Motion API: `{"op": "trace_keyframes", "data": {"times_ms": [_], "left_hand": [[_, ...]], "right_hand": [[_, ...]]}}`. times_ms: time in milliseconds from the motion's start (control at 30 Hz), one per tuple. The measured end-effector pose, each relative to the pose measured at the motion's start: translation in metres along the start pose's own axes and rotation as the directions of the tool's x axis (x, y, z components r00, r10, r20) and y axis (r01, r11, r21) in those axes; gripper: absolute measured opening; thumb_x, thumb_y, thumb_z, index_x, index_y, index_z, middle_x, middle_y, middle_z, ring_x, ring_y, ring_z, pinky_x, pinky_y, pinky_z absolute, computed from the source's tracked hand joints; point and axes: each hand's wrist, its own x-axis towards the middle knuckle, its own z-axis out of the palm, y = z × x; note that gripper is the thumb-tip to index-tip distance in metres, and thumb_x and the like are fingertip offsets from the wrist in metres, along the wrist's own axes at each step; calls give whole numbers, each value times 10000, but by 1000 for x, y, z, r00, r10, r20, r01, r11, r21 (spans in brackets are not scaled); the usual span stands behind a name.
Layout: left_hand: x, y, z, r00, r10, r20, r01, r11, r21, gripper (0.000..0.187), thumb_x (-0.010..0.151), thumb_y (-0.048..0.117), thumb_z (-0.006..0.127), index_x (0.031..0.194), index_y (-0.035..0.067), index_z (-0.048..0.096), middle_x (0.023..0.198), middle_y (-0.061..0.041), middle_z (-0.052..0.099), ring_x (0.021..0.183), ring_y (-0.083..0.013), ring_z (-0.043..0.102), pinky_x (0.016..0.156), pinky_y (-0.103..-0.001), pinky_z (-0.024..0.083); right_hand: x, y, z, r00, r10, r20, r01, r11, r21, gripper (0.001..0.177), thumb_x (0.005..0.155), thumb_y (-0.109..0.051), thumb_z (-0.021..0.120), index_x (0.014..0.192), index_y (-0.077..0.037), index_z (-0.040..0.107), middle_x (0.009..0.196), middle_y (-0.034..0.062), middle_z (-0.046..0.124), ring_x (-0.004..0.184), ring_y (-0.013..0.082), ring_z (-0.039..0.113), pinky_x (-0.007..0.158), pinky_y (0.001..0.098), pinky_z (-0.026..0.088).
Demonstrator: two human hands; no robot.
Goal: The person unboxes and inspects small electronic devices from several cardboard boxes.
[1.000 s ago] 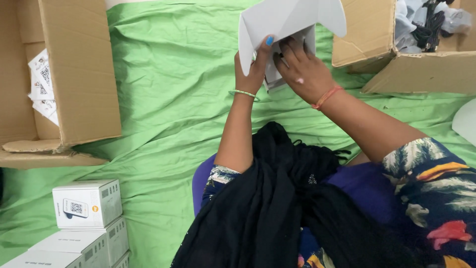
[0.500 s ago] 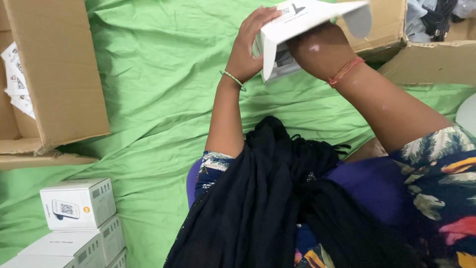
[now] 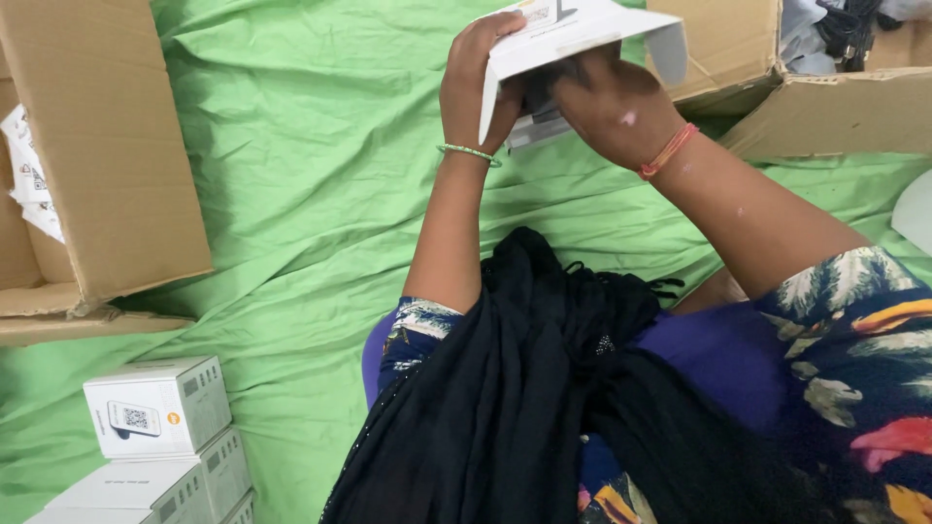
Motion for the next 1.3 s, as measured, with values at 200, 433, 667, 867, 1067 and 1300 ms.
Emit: {"op": "trace_keyframes", "data": {"times_ms": [200, 433, 667, 867, 1067, 1300], "left_hand": [[1, 7, 5, 996, -48, -72, 46, 999, -22, 401, 854, -11, 708, 1195, 186, 632, 1253, 4, 697, 1242, -279, 633, 1054, -374, 537], [8, 17, -1, 991, -126, -45, 129, 990, 58, 382, 821, -8, 704, 1134, 190, 608, 1142, -26, 706, 1148, -300, 653, 957, -404, 552], [8, 25, -6, 992, -114, -52, 117, 991, 66, 422, 785, -51, 638, 1127, 192, 594, 1136, -38, 707, 1139, -303, 653, 938, -410, 555], [8, 20, -6, 985, -166, -43, 170, 981, 95, 403, 807, -44, 647, 1132, 190, 600, 1120, -31, 705, 1131, -294, 660, 940, -408, 559], [7, 27, -8, 991, -115, -67, 120, 990, 77, 353, 831, -25, 665, 1115, 178, 609, 1157, -38, 706, 1141, -298, 658, 935, -407, 556], [8, 30, -13, 991, -122, -47, 124, 991, 52, 332, 855, -15, 694, 1120, 169, 617, 1169, -22, 710, 1144, -290, 663, 938, -399, 557]], "right_hand": [[-10, 7, 57, 993, -24, 114, 38, 992, -118, 215, 1010, -142, 643, 1190, -48, 713, 1118, 116, 695, 1092, 317, 649, 967, 435, 561], [40, 1, 105, 676, 458, 577, -500, 861, -97, 377, 974, -270, 521, 1234, -64, 700, 1221, 185, 695, 1152, 358, 636, 986, 486, 469], [13, 29, 185, 733, 632, 252, -595, 775, -211, 532, 893, -398, 547, 1300, -68, 632, 1356, 166, 619, 1205, 390, 567, 963, 506, 458], [32, -12, 102, 787, 559, 263, -507, 828, -240, 387, 872, -329, 659, 1136, -50, 701, 1116, 202, 671, 1099, 359, 611, 804, 437, 542], [2, 3, 139, 952, 280, 123, -262, 954, -148, 181, 942, -161, 640, 1105, -83, 643, 1005, 126, 683, 965, 324, 682, 825, 429, 570], [5, -32, -37, 919, 113, 377, -88, 993, -84, 425, 775, -140, 689, 1184, -65, 599, 966, 172, 688, 851, 362, 704, 642, 459, 577]]}}
